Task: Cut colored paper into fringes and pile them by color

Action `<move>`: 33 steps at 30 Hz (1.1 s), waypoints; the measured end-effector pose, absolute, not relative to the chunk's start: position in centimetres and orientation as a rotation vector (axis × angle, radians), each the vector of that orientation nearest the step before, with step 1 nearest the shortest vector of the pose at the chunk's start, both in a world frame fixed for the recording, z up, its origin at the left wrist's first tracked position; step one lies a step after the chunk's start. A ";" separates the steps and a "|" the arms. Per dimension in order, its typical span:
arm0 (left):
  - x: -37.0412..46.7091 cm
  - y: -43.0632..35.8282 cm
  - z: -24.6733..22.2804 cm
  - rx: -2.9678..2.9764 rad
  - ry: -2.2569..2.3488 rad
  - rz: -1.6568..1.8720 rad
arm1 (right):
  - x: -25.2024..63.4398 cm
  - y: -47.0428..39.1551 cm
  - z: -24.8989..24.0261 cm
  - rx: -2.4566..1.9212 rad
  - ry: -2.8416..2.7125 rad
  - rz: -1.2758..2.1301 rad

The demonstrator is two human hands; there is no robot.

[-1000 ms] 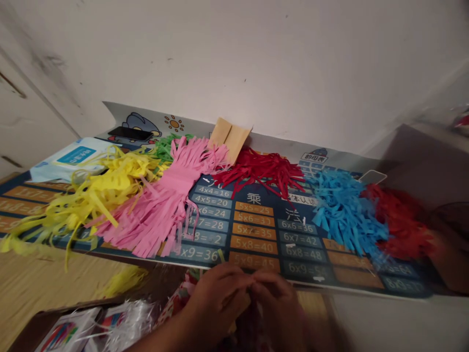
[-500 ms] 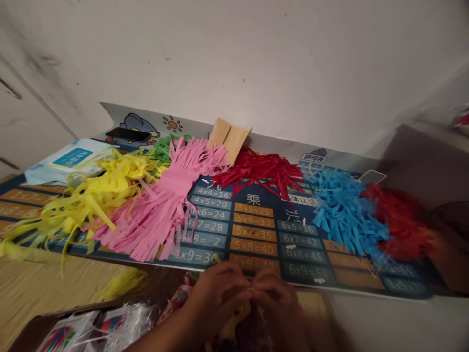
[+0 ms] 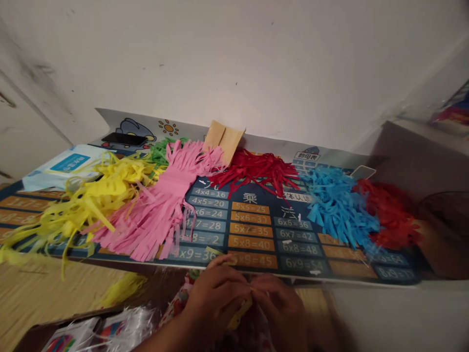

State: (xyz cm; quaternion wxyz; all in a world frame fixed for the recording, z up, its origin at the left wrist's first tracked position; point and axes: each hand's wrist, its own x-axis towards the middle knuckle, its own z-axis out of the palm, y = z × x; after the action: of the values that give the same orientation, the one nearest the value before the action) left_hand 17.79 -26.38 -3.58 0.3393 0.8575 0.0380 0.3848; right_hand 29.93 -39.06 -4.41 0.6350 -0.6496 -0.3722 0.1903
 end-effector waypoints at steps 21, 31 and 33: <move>13.6 -19.9 -1.1 2.182 0.362 0.464 | 35.5 -46.7 -15.5 -1.980 -0.792 0.401; 18.8 -26.7 -1.4 2.055 -0.021 -0.024 | 32.7 -46.2 -9.6 -1.761 -0.784 0.732; 20.1 -28.3 -3.6 2.051 0.003 -0.167 | 33.6 -47.1 -7.6 -1.585 -0.627 0.774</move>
State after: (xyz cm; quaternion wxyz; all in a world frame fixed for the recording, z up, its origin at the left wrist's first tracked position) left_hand 20.09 -28.25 -3.64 0.5157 0.8540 0.0012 -0.0695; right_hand 33.55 -47.11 -7.55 0.5929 -0.6818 -0.2696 0.3331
